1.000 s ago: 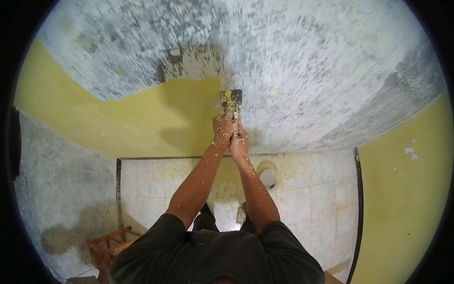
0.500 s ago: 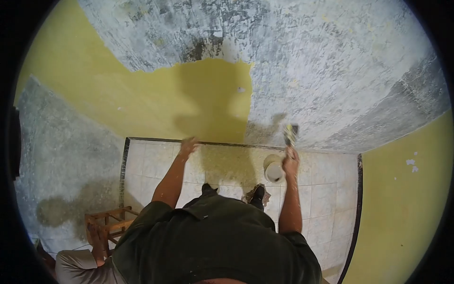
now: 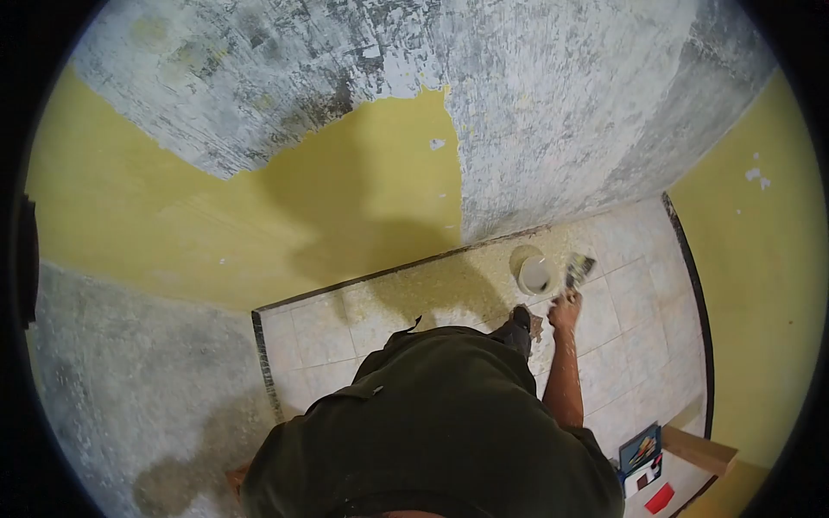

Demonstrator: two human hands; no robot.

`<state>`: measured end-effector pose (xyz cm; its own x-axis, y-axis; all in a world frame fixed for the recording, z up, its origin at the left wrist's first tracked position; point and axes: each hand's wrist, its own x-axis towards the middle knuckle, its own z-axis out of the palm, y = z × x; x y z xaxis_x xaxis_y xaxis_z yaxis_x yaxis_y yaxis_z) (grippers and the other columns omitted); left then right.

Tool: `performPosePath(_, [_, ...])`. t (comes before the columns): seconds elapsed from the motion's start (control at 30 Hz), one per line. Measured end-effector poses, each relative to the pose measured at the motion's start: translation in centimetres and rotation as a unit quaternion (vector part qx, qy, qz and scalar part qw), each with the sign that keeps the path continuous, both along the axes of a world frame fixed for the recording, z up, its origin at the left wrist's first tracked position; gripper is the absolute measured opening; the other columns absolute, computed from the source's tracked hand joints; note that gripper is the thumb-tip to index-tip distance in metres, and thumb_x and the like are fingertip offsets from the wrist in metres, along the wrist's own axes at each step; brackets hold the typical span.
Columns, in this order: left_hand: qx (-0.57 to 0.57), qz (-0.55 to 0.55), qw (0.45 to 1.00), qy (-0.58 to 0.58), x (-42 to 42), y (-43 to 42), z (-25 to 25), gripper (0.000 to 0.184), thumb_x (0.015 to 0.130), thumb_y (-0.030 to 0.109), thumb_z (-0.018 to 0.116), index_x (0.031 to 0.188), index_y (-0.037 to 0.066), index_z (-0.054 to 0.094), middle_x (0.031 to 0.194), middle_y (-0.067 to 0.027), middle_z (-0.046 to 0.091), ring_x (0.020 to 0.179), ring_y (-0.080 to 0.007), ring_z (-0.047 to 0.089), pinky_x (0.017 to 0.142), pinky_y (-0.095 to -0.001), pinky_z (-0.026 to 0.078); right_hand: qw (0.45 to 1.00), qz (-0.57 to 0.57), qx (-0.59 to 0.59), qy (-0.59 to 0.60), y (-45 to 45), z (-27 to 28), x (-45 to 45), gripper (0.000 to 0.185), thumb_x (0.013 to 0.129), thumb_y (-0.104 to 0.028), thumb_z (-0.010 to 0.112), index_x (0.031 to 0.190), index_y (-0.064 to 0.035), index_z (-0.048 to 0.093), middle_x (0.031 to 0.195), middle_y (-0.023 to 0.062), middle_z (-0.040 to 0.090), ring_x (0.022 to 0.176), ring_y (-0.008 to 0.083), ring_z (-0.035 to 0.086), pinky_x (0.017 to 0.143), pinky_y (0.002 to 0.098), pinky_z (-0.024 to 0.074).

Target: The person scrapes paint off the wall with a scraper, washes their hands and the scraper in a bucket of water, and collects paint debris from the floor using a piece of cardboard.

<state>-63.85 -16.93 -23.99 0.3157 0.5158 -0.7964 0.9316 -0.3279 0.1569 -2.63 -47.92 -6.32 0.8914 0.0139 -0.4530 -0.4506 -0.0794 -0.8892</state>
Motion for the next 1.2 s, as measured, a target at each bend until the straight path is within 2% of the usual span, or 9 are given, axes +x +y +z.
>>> performPosePath(0.1, [0.198,-0.19,0.957,-0.097,5.9,12.1,-2.0,0.04,0.092,0.045,0.049,0.102,0.01,0.065,0.089,-0.0143,0.071,0.074,-0.0293,0.069,0.06,-0.0474,0.052,0.992,0.107,0.015,-0.067,7.8,2.2,-2.6,0.03,0.089,-0.007,0.053,0.118,-0.0106,0.044,0.075,0.0093,0.056,0.043,0.0152,0.047,0.037,0.0291,0.0382])
performPosePath(0.17, [0.082,0.259,0.91,-0.315,13.2,16.9,3.6,0.021,0.088,0.028,0.058,0.087,0.009,0.067,0.072,-0.0087,0.066,0.057,-0.0209,0.064,0.048,-0.0361,0.05,0.987,0.141,0.019,-0.08,11.2,7.5,-4.6,0.032,0.087,-0.002,0.053,0.117,-0.0087,0.043,0.077,0.0092,0.056,0.043,0.0149,0.047,0.038,0.0293,0.0383])
performPosePath(0.23, [0.029,0.349,0.848,-0.397,19.9,18.4,13.4,0.044,0.088,0.039,0.062,0.12,0.009,0.061,0.108,-0.0063,0.067,0.084,-0.023,0.068,0.063,-0.0371,0.052,0.964,0.249,0.013,-0.092,12.8,9.6,-5.2,0.044,0.082,0.004,0.054,0.122,-0.0086,0.041,0.078,0.0085,0.056,0.05,0.0153,0.051,0.041,0.0305,0.0405])
performPosePath(0.33, [0.031,0.324,0.821,-0.47,25.0,19.2,19.0,0.034,0.088,0.028,0.065,0.112,0.004,0.066,0.085,-0.0043,0.069,0.063,-0.0173,0.068,0.051,-0.0268,0.05,0.95,0.268,0.035,-0.158,13.5,12.8,-5.6,0.048,0.076,0.006,0.057,0.122,-0.0052,0.045,0.08,0.0091,0.057,0.058,0.0158,0.056,0.047,0.0316,0.0453])
performPosePath(0.53, [-0.036,0.381,0.821,-0.424,24.0,14.1,17.1,0.032,0.087,0.024,0.067,0.112,0.003,0.066,0.091,-0.0092,0.07,0.069,-0.018,0.07,0.049,-0.0252,0.049,0.892,0.288,-0.081,-0.339,13.3,20.8,-3.3,0.025,0.075,0.003,0.068,0.098,-0.0001,0.059,0.081,0.007,0.061,0.067,0.0163,0.06,0.06,0.0306,0.0494])
performPosePath(0.67, [0.016,0.313,0.852,-0.42,23.0,11.4,18.4,0.037,0.088,0.03,0.067,0.111,0.001,0.066,0.092,-0.0104,0.071,0.077,-0.0217,0.071,0.057,-0.0321,0.054,0.876,0.285,-0.118,-0.37,14.8,29.1,-0.2,0.027,0.074,-0.006,0.077,0.091,0.001,0.058,0.068,0.0074,0.062,0.063,0.0145,0.057,0.062,0.0296,0.0471])
performPosePath(0.73, [0.169,0.079,0.857,-0.481,26.4,12.8,21.1,0.043,0.085,0.03,0.07,0.111,-0.004,0.065,0.1,-0.0179,0.071,0.092,-0.0298,0.07,0.078,-0.0388,0.056,0.853,0.288,-0.116,-0.42,16.6,31.7,2.0,0.027,0.074,-0.007,0.078,0.089,0.001,0.057,0.066,0.0082,0.061,0.062,0.0141,0.056,0.062,0.029,0.0464])
performPosePath(0.93, [0.277,-0.103,0.631,-0.717,47.4,7.2,50.9,0.074,0.066,0.013,0.083,0.132,0.007,0.051,0.127,-0.0146,0.059,0.115,-0.0307,0.057,0.095,-0.0397,0.047,0.722,0.411,-0.014,-0.556,25.0,39.3,4.2,0.031,0.071,-0.009,0.08,0.09,-0.0013,0.057,0.073,0.0074,0.062,0.066,0.0137,0.055,0.063,0.0274,0.0461])
performPosePath(1.2, [0.231,0.001,0.581,-0.781,61.0,7.4,55.9,0.02,0.065,0.005,0.069,0.084,0.0,0.064,0.085,-0.0165,0.068,0.088,-0.0344,0.064,0.087,-0.0432,0.046,0.63,0.394,0.296,-0.6,31.0,42.1,5.8,0.02,0.084,-0.014,0.069,0.08,-0.0008,0.054,0.076,0.0109,0.058,0.075,0.0176,0.055,0.067,0.0301,0.046])
